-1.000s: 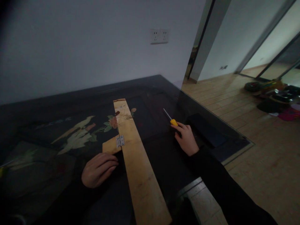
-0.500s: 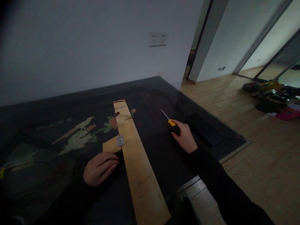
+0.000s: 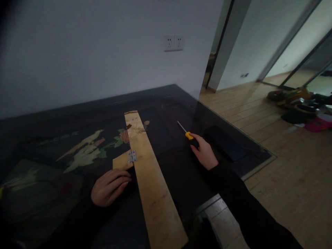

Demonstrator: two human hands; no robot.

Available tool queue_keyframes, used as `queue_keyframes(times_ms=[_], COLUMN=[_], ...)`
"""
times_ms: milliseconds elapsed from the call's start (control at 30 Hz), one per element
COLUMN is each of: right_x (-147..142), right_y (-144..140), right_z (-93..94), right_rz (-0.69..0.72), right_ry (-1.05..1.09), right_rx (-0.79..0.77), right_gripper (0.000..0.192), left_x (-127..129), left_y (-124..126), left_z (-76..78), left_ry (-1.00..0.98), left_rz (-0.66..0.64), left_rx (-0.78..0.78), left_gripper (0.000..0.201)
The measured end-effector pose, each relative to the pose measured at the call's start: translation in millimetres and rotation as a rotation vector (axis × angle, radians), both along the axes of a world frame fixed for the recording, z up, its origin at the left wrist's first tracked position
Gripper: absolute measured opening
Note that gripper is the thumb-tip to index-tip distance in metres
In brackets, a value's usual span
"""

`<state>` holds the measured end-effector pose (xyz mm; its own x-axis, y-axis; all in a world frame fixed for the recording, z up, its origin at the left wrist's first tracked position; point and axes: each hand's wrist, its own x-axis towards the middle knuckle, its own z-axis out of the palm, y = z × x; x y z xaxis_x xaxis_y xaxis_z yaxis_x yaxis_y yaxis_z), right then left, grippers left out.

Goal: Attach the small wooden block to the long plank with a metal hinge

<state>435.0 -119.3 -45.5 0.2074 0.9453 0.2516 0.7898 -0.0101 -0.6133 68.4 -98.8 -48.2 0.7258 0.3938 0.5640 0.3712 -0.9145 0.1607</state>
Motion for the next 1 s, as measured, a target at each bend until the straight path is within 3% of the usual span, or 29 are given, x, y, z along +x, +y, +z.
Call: queue_keyframes(times_ms=[433, 533, 700, 767, 867, 1000], right_x=[-1.7, -1.6, -22.6, -40.2, -69.6, -99.5], right_y=[6.3, 2.4, -16.7, -26.3, -37.5, -44.0], right_z=[1.0, 6.3, 25.9, 28.7, 22.9, 12.7], right_rz=[0.011, -0.019, 0.003, 0.113, 0.313, 0.416], right_ry=[0.037, 0.05, 0.132, 0.348, 0.703, 0.964], right_rx=[0.03, 0.094, 0.202, 0.111, -0.182, -0.36], right_gripper=[0.045, 0.046, 0.04, 0.039, 0.043, 0.056], left_x=[3.4, 9.3, 20.3, 23.1, 27.9, 41.1], left_y=[-7.0, -14.6, -41.1, -54.9, -73.0, -84.0], left_z=[6.4, 11.2, 16.4, 13.9, 7.0, 2.2], left_ry=[-0.018, -0.059, -0.211, -0.371, -0.605, -0.804], left_rz=[0.041, 0.051, 0.198, 0.285, 0.344, 0.307], left_rx=[-0.064, -0.159, -0.551, -0.775, -1.11, -1.325], left_gripper=[0.016, 0.018, 0.019, 0.02, 0.03, 0.041])
